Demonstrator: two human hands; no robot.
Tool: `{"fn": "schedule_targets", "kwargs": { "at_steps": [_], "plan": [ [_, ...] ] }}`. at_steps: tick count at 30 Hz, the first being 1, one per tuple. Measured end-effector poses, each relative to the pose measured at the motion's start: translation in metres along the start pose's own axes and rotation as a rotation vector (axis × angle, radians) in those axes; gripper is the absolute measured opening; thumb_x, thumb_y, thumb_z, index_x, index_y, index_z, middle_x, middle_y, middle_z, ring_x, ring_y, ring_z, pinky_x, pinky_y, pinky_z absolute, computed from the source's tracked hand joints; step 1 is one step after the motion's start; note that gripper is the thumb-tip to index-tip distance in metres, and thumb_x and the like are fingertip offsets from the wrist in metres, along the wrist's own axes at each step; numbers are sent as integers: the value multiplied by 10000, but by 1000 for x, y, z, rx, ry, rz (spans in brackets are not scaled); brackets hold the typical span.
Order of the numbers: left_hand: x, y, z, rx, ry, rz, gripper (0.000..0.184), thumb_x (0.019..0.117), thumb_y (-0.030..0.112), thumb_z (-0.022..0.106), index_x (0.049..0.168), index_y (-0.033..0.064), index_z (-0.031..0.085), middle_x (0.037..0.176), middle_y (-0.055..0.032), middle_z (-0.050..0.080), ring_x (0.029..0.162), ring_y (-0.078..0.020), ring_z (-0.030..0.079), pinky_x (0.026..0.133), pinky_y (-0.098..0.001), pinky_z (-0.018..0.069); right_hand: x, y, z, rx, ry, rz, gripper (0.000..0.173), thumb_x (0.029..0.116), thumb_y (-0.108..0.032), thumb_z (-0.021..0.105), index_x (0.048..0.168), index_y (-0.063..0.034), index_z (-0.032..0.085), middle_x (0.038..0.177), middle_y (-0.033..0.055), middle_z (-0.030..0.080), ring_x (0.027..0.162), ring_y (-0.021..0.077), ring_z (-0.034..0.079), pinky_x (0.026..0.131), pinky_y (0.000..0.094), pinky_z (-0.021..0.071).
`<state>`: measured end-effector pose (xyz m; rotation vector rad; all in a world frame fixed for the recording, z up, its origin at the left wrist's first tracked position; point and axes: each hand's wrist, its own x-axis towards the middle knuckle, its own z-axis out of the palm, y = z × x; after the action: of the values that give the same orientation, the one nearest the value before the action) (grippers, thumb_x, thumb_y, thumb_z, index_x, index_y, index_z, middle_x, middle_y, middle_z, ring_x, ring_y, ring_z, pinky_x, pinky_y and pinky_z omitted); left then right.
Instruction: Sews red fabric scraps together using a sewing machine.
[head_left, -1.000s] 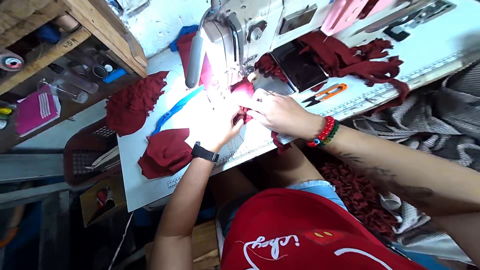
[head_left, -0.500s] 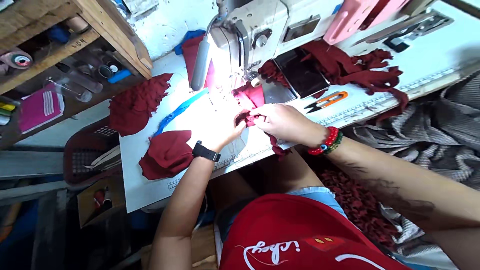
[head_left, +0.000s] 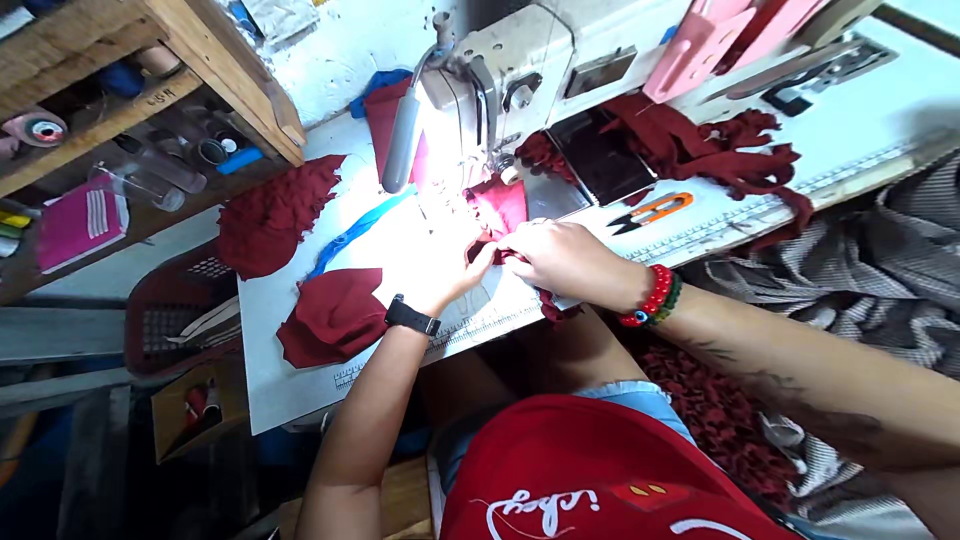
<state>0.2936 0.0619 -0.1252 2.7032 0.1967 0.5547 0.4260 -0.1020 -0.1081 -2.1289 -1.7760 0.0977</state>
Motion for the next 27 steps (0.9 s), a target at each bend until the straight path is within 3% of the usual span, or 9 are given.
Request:
{"fn": "schedule_targets", "kwargs": {
  "at_steps": [6,9,11,13,18,22,25,27],
  "plan": [
    [-7,3,-9,-17,-103,-21,182,971,189,636,1049,129,789,1105,-44,742,1077,-190,684,961,-431,530,12,8,0,-28,82,-117,210,986,-183,617,855,-54,718,840,122,662,874,330,684,690,508,553],
    [-5,-5,-16,-175,-12,-71,196,996,151,599,1066,89,771,1107,-61,733,1080,-167,678,970,-399,533,25,13,-7,-66,31,-149,113,956,-184,694,992,-83,729,990,150,661,996,373,661,772,543,560],
    [6,-14,-19,-123,78,-157,224,1004,195,587,1067,67,759,1154,-100,730,1137,-217,673,1009,-455,519,32,13,-14,-128,-49,-112,304,942,-279,732,1211,-141,699,1167,190,641,1151,438,613,883,610,529],
    [17,-20,-17,-39,92,-196,238,1000,233,599,1083,78,760,1199,-103,721,1185,-245,656,1049,-485,491,38,17,-17,-177,-86,-128,497,928,-358,748,1388,-210,636,1283,210,615,1215,473,569,917,648,491],
    [25,-22,0,181,10,-246,329,1034,375,532,1075,135,753,1220,-78,706,1220,-254,633,1055,-498,477,49,24,-20,-255,-140,-190,615,900,-481,752,1438,-224,600,1394,168,585,1305,449,516,948,665,445],
    [22,-22,-2,218,-29,-199,320,1042,323,512,1099,127,758,1265,-88,693,1274,-273,597,1102,-505,428,51,19,-26,-273,-184,-275,605,950,-431,709,1473,-162,568,1531,35,532,1273,383,554,946,648,424],
    [21,-24,-4,197,-17,-172,298,1052,324,509,1096,158,752,1223,-35,709,1269,-225,591,1133,-471,390,54,24,-24,-275,-185,-301,545,945,-436,716,1407,-166,613,1391,27,642,1215,336,592,952,616,413],
    [21,-25,-3,140,-7,-175,295,1050,321,518,1077,145,753,1207,-47,711,1264,-233,593,1133,-467,398,55,25,-24,-272,-205,-288,480,942,-429,718,1350,-186,643,1296,9,676,1214,300,577,965,582,398]
  ]
}}
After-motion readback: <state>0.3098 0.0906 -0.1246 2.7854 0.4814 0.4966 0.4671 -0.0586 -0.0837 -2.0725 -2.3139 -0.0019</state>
